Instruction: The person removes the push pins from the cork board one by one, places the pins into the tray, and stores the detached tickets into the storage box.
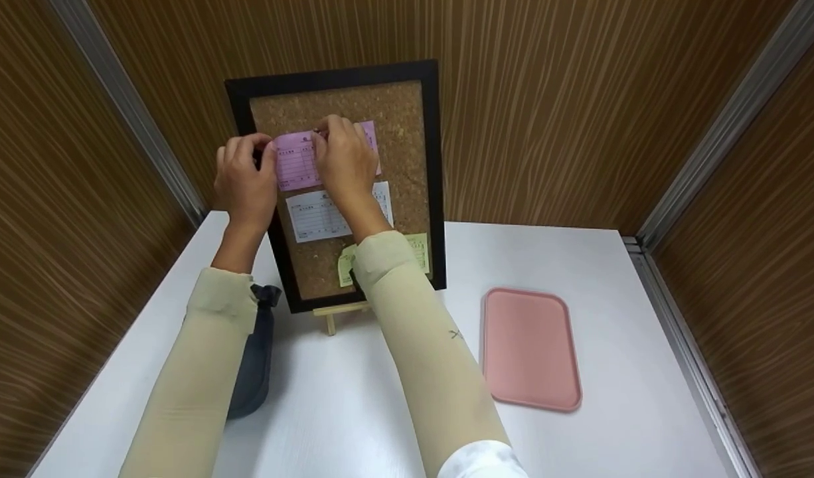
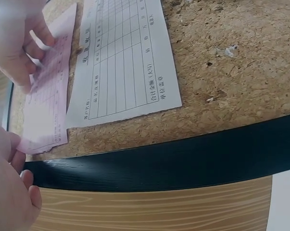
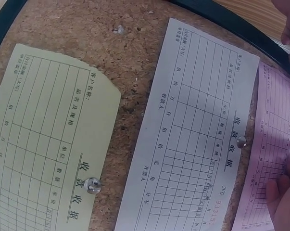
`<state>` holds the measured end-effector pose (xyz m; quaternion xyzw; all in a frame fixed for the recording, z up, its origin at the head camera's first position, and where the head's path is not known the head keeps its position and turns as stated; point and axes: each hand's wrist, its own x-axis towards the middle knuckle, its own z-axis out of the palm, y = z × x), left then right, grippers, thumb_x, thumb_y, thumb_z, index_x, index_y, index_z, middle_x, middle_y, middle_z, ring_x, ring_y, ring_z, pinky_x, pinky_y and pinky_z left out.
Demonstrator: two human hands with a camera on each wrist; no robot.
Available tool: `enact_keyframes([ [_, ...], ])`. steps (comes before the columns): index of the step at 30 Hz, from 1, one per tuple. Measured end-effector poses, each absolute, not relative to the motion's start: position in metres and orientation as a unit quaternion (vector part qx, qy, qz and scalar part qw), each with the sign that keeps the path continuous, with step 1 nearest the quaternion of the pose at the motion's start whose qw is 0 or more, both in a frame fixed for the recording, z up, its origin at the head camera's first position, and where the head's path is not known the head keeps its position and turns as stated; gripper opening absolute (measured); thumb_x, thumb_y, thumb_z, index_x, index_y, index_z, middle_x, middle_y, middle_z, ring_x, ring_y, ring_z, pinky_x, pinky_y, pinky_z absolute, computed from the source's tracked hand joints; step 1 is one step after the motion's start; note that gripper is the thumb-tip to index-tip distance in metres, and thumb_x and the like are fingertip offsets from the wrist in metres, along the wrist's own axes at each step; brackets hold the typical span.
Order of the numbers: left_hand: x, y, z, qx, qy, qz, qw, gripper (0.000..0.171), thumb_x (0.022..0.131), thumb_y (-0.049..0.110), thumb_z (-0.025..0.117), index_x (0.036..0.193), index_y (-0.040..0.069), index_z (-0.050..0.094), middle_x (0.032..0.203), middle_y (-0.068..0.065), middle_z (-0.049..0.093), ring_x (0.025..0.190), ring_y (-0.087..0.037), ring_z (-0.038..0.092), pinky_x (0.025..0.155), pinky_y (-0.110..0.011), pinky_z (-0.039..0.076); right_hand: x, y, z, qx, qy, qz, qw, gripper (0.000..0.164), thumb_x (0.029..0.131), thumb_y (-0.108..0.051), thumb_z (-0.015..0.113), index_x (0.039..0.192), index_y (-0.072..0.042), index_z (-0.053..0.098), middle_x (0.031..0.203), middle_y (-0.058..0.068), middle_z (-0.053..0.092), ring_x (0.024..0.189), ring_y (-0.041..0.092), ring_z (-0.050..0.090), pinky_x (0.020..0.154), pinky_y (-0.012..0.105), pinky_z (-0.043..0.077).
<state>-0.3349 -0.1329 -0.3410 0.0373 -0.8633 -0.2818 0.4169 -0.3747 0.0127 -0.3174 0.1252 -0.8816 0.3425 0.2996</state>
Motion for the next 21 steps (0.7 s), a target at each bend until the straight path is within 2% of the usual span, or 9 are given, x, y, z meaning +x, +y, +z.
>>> enact_keyframes([
  [15, -0.336, -0.1329, -0.3402, 0.039, -0.862, -0.288, 0.414, 0.028, 0.106, 0.035, 0.051, 0.117, 0.017, 0.069, 0.115, 0.0, 0.068, 0.101, -0.021, 0.056, 0.076, -0.035, 0.046, -0.3765, 0.0172, -0.3171, 0.112, -0.88, 0.366, 0.282, 0.022, 0.1, -0.037, 0.063, 0.112, -0.02, 0.068, 0.107, -0.004, 0.069, 0.102, 0.014, 0.058, 0.084, 0.039, 0.047],
  [21, -0.3357, -0.1337, -0.3419, 0.042, -0.863, -0.29, 0.413, 0.028, 0.106, 0.035, 0.051, 0.117, 0.017, 0.069, 0.115, 0.0, 0.068, 0.102, -0.021, 0.056, 0.076, -0.035, 0.046, -0.3768, 0.0166, -0.3171, 0.108, -0.875, 0.386, 0.272, 0.018, 0.099, -0.035, 0.064, 0.107, -0.02, 0.07, 0.107, -0.005, 0.069, 0.102, 0.014, 0.058, 0.087, 0.039, 0.046],
])
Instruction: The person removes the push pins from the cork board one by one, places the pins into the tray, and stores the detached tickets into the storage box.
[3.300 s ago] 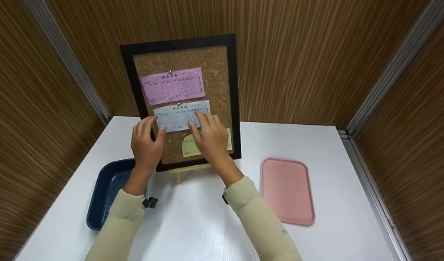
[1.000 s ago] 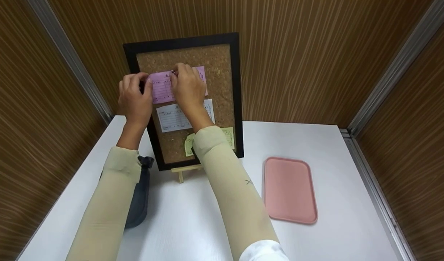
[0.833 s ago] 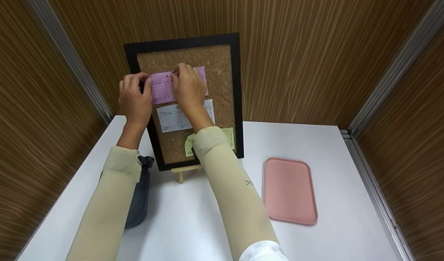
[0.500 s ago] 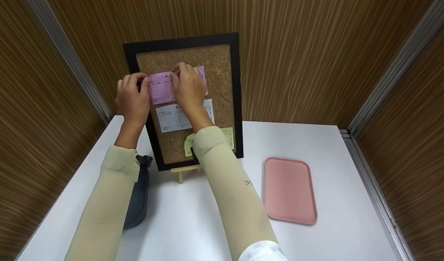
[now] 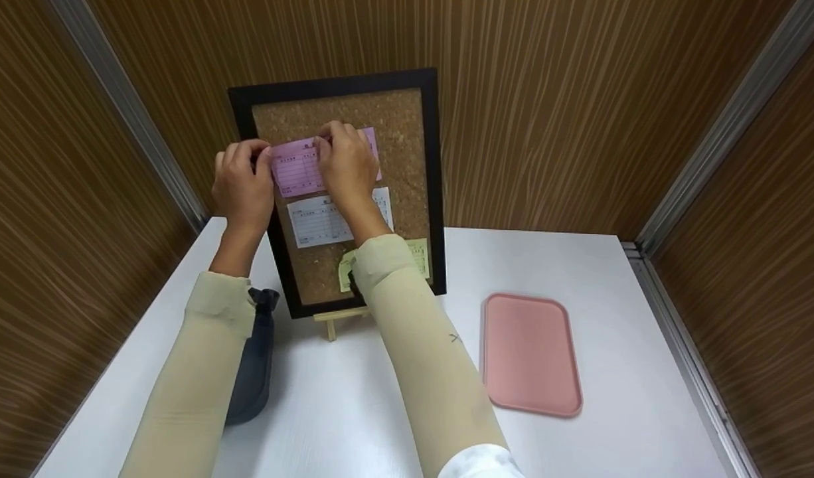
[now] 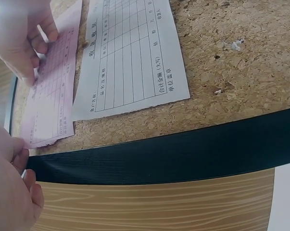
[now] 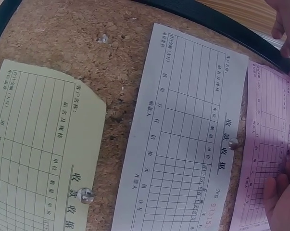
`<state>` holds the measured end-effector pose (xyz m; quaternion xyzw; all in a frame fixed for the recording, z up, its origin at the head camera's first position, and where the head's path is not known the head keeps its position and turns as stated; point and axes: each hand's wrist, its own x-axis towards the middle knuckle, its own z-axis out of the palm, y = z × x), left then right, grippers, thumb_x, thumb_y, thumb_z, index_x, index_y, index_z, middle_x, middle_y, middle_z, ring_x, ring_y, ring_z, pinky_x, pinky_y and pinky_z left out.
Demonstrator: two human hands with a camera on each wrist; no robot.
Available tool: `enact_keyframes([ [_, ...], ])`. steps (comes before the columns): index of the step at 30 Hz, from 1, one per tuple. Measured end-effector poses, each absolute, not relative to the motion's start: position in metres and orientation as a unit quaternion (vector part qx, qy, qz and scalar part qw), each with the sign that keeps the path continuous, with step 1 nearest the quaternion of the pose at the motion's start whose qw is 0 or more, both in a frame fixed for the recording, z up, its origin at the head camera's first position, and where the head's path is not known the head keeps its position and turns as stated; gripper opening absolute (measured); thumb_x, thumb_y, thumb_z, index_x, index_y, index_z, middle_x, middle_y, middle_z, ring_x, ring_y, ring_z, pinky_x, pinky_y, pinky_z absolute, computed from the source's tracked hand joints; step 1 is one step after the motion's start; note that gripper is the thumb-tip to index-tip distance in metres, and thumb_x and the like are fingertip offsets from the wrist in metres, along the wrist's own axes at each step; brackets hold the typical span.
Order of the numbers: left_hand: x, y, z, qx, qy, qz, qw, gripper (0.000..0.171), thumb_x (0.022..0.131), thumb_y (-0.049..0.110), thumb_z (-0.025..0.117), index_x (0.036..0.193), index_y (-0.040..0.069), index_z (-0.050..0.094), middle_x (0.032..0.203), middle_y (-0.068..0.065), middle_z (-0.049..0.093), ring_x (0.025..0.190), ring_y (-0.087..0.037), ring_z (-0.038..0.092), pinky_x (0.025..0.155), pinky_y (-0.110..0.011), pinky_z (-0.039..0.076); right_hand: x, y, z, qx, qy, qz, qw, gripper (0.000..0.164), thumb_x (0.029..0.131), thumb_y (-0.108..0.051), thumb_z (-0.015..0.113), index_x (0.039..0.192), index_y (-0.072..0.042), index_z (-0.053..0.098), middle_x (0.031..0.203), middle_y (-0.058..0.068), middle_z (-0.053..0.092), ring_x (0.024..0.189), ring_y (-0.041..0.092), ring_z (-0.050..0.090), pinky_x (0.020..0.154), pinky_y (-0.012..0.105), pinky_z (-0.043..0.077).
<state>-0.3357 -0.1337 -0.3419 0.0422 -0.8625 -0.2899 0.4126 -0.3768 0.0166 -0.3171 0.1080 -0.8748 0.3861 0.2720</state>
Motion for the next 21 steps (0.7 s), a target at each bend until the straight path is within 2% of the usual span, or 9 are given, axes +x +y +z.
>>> enact_keyframes([
  [21, -0.3362, -0.1403, -0.3408, 0.041, -0.857, -0.288, 0.425, 0.026, 0.105, 0.032, 0.054, 0.114, 0.014, 0.07, 0.113, -0.002, 0.07, 0.1, -0.023, 0.057, 0.075, -0.039, 0.048, -0.3804, 0.0148, -0.3166, 0.141, -0.859, 0.415, 0.265, 0.016, 0.098, -0.03, 0.066, 0.102, -0.016, 0.072, 0.104, -0.002, 0.069, 0.1, 0.015, 0.057, 0.089, 0.035, 0.044],
])
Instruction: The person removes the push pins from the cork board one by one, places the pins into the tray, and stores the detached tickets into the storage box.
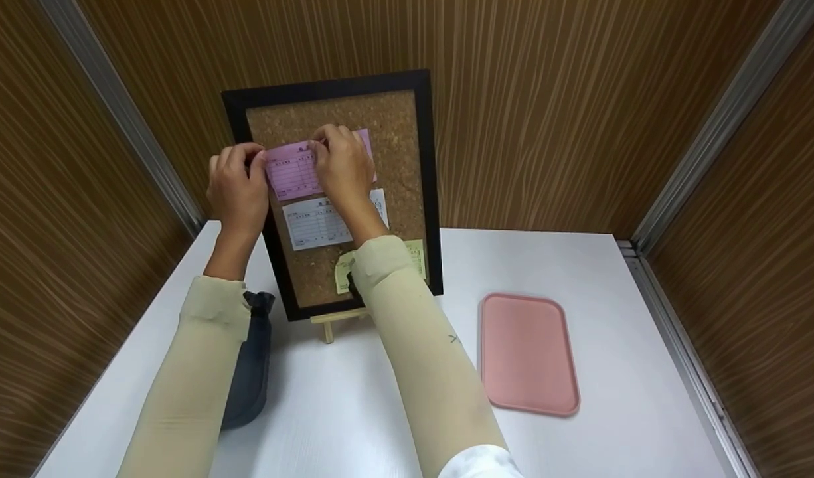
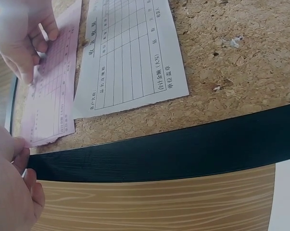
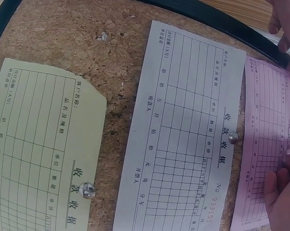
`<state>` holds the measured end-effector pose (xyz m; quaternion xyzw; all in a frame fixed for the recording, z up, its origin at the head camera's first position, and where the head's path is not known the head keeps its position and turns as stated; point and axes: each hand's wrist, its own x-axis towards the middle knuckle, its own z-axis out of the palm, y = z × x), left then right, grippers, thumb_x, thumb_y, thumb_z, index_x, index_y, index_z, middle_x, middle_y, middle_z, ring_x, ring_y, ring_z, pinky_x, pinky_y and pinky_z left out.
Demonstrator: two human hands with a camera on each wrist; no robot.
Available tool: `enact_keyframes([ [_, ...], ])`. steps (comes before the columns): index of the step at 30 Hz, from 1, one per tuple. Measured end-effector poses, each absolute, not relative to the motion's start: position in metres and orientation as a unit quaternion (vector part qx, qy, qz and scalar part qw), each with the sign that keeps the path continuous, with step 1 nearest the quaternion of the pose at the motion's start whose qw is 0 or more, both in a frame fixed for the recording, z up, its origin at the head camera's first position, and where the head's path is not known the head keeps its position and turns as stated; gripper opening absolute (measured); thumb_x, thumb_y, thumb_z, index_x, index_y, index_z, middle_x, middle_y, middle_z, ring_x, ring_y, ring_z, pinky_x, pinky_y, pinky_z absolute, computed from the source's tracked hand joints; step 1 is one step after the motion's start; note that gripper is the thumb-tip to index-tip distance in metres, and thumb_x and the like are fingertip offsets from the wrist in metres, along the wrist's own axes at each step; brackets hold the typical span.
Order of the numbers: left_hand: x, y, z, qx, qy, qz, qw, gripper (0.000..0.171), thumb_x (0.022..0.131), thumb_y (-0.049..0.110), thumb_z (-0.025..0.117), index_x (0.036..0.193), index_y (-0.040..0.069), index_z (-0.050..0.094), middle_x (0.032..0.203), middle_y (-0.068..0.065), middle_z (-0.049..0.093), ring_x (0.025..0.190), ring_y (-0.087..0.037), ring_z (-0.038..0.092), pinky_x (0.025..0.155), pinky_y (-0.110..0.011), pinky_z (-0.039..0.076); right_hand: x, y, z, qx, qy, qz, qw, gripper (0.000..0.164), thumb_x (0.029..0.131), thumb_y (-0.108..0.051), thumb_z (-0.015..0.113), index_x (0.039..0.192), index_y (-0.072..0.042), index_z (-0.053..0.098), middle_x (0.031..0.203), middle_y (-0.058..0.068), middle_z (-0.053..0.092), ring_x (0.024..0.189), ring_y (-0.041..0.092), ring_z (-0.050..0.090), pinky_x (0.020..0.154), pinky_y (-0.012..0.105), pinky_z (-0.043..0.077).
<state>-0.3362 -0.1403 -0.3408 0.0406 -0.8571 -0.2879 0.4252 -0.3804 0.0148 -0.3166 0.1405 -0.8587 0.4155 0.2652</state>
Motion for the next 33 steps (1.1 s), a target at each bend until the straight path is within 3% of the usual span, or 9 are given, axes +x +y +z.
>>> enact_keyframes([
  [11, -0.333, -0.142, -0.34, 0.027, -0.853, -0.306, 0.421, 0.026, 0.105, 0.032, 0.054, 0.114, 0.013, 0.07, 0.113, -0.003, 0.069, 0.101, -0.023, 0.057, 0.075, -0.038, 0.047, -0.383, 0.021, -0.317, 0.206, -0.819, 0.482, 0.236, 0.014, 0.098, -0.018, 0.066, 0.099, -0.004, 0.069, 0.104, 0.008, 0.067, 0.098, 0.016, 0.056, 0.089, 0.027, 0.043],
  [25, -0.331, -0.147, -0.34, 0.027, -0.856, -0.322, 0.403, 0.027, 0.105, 0.033, 0.053, 0.115, 0.014, 0.069, 0.116, -0.003, 0.068, 0.103, -0.022, 0.055, 0.079, -0.038, 0.046, -0.381, 0.03, -0.317, 0.258, -0.768, 0.564, 0.161, 0.011, 0.097, -0.008, 0.065, 0.1, 0.002, 0.065, 0.097, 0.006, 0.062, 0.087, 0.01, 0.053, 0.078, 0.021, 0.043],
  [33, -0.322, -0.147, -0.334, 0.03, -0.855, -0.348, 0.384, 0.029, 0.105, 0.038, 0.052, 0.118, 0.018, 0.068, 0.118, 0.002, 0.068, 0.104, -0.019, 0.055, 0.079, -0.036, 0.045, -0.378, 0.046, -0.321, 0.268, -0.739, 0.596, 0.16, 0.01, 0.096, -0.005, 0.066, 0.098, 0.004, 0.064, 0.092, 0.003, 0.062, 0.085, 0.008, 0.054, 0.079, 0.022, 0.044],
])
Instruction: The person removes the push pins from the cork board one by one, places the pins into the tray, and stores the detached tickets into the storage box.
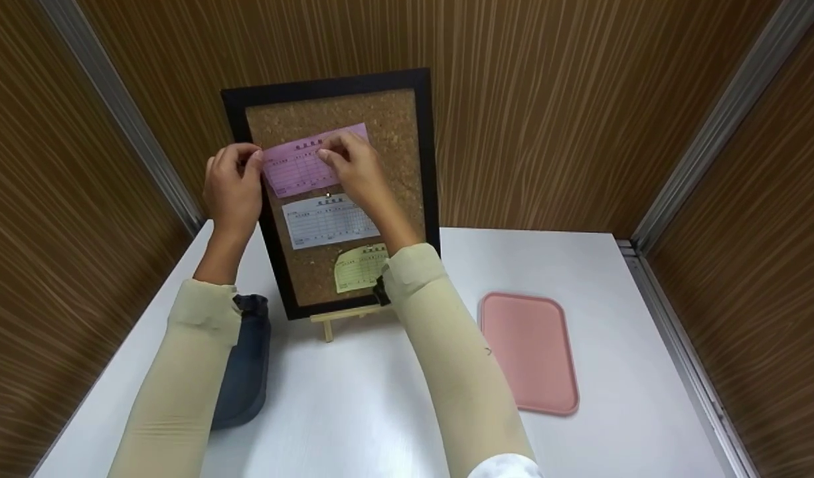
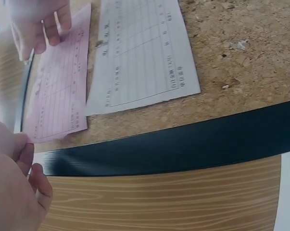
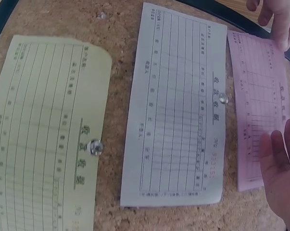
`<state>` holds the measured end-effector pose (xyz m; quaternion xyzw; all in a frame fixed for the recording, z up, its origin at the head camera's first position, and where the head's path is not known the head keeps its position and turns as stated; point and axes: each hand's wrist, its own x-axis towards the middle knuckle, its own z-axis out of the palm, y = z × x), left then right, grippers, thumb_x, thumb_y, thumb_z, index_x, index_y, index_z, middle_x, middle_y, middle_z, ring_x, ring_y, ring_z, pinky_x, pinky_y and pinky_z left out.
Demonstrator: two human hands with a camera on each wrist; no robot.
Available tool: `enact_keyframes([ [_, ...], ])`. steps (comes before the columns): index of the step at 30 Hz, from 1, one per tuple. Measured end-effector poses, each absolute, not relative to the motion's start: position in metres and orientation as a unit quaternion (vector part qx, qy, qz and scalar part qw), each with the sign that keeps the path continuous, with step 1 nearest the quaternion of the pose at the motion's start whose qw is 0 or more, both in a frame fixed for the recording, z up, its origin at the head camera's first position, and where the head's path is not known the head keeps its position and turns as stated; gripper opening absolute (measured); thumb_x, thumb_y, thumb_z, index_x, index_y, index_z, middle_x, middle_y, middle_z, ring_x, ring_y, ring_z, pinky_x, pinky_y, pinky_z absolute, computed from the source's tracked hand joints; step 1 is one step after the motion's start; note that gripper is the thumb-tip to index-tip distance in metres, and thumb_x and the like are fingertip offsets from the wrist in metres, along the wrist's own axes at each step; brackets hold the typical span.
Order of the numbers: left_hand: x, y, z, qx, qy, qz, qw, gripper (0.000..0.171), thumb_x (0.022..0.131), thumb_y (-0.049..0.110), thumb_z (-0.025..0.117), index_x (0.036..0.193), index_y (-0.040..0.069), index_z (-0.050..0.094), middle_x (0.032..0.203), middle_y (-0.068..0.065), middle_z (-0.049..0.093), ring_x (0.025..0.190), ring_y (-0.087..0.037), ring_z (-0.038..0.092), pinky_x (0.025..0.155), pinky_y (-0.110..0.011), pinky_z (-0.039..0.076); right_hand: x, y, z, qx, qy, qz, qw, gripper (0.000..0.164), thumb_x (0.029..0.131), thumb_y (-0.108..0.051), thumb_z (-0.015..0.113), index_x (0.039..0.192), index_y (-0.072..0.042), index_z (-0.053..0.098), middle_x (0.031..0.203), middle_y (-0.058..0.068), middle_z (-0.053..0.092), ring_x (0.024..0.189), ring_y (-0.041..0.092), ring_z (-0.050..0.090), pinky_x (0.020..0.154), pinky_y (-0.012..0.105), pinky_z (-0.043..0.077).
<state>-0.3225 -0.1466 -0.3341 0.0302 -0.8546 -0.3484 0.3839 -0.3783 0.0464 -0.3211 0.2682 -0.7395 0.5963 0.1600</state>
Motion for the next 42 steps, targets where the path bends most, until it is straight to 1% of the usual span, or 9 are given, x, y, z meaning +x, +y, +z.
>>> enact_keyframes([
  [4, -0.314, -0.143, -0.331, 0.018, -0.846, -0.375, 0.379, 0.03, 0.105, 0.038, 0.052, 0.119, 0.017, 0.068, 0.116, 0.002, 0.067, 0.104, -0.018, 0.054, 0.081, -0.034, 0.044, -0.37, 0.061, -0.319, 0.275, -0.742, 0.587, 0.168, 0.009, 0.096, -0.004, 0.066, 0.098, 0.004, 0.064, 0.093, 0.002, 0.061, 0.085, 0.009, 0.055, 0.079, 0.023, 0.045],
  [9, -0.299, -0.142, -0.328, -0.01, -0.826, -0.421, 0.374, 0.03, 0.105, 0.035, 0.054, 0.118, 0.013, 0.068, 0.113, -0.002, 0.066, 0.104, -0.016, 0.053, 0.085, -0.031, 0.045, -0.356, 0.082, -0.315, 0.27, -0.748, 0.582, 0.172, 0.009, 0.096, -0.007, 0.067, 0.099, 0.001, 0.064, 0.096, 0.004, 0.062, 0.088, 0.014, 0.056, 0.079, 0.025, 0.046],
  [15, -0.275, -0.149, -0.329, -0.011, -0.804, -0.467, 0.369, 0.028, 0.103, 0.033, 0.057, 0.118, 0.011, 0.067, 0.105, -0.004, 0.064, 0.098, -0.015, 0.052, 0.081, -0.029, 0.043, -0.337, 0.101, -0.323, 0.295, -0.756, 0.55, 0.198, 0.011, 0.096, -0.011, 0.068, 0.098, 0.0, 0.064, 0.096, 0.004, 0.062, 0.087, 0.018, 0.057, 0.079, 0.025, 0.047],
  [20, -0.256, -0.156, -0.337, -0.019, -0.784, -0.498, 0.37, 0.026, 0.103, 0.031, 0.059, 0.117, 0.011, 0.067, 0.101, -0.003, 0.061, 0.093, -0.013, 0.051, 0.078, -0.029, 0.044, -0.325, 0.12, -0.341, 0.325, -0.758, 0.518, 0.225, 0.01, 0.096, -0.007, 0.067, 0.096, 0.002, 0.063, 0.092, 0.006, 0.06, 0.084, 0.013, 0.054, 0.075, 0.022, 0.045],
  [24, -0.24, -0.164, -0.348, -0.024, -0.765, -0.525, 0.373, 0.025, 0.102, 0.027, 0.06, 0.117, 0.009, 0.067, 0.101, -0.003, 0.061, 0.093, -0.012, 0.051, 0.079, -0.03, 0.044, -0.315, 0.139, -0.36, 0.326, -0.761, 0.513, 0.227, 0.008, 0.095, -0.005, 0.067, 0.097, 0.002, 0.064, 0.092, 0.004, 0.058, 0.083, 0.014, 0.051, 0.074, 0.021, 0.043],
  [28, -0.226, -0.172, -0.362, -0.021, -0.752, -0.541, 0.377, 0.024, 0.102, 0.024, 0.061, 0.117, 0.006, 0.067, 0.105, -0.005, 0.063, 0.096, -0.012, 0.052, 0.082, -0.03, 0.044, -0.303, 0.156, -0.379, 0.309, -0.769, 0.514, 0.221, 0.008, 0.096, -0.007, 0.066, 0.098, 0.001, 0.064, 0.093, 0.002, 0.057, 0.083, 0.015, 0.052, 0.073, 0.021, 0.044],
  [33, -0.21, -0.18, -0.382, -0.003, -0.736, -0.565, 0.373, 0.024, 0.102, 0.02, 0.061, 0.118, 0.003, 0.066, 0.109, -0.007, 0.064, 0.097, -0.013, 0.051, 0.08, -0.028, 0.043, -0.29, 0.172, -0.405, 0.272, -0.782, 0.519, 0.211, 0.006, 0.095, -0.004, 0.066, 0.096, 0.001, 0.063, 0.094, 0.009, 0.059, 0.083, 0.011, 0.054, 0.074, 0.019, 0.046],
  [37, -0.195, -0.181, -0.396, 0.024, -0.729, -0.581, 0.361, 0.023, 0.102, 0.016, 0.06, 0.118, 0.001, 0.065, 0.109, -0.01, 0.064, 0.095, -0.013, 0.05, 0.077, -0.025, 0.041, -0.28, 0.184, -0.422, 0.238, -0.79, 0.529, 0.2, 0.005, 0.094, -0.001, 0.066, 0.094, 0.001, 0.062, 0.096, 0.014, 0.061, 0.084, 0.008, 0.056, 0.073, 0.017, 0.046],
  [42, -0.177, -0.183, -0.409, 0.052, -0.723, -0.596, 0.345, 0.022, 0.102, 0.009, 0.057, 0.119, -0.005, 0.063, 0.108, -0.015, 0.062, 0.094, -0.018, 0.049, 0.07, -0.022, 0.039, -0.268, 0.201, -0.44, 0.218, -0.791, 0.537, 0.194, 0.004, 0.094, 0.002, 0.066, 0.094, 0.004, 0.062, 0.095, 0.013, 0.06, 0.08, 0.008, 0.054, 0.07, 0.016, 0.046],
])
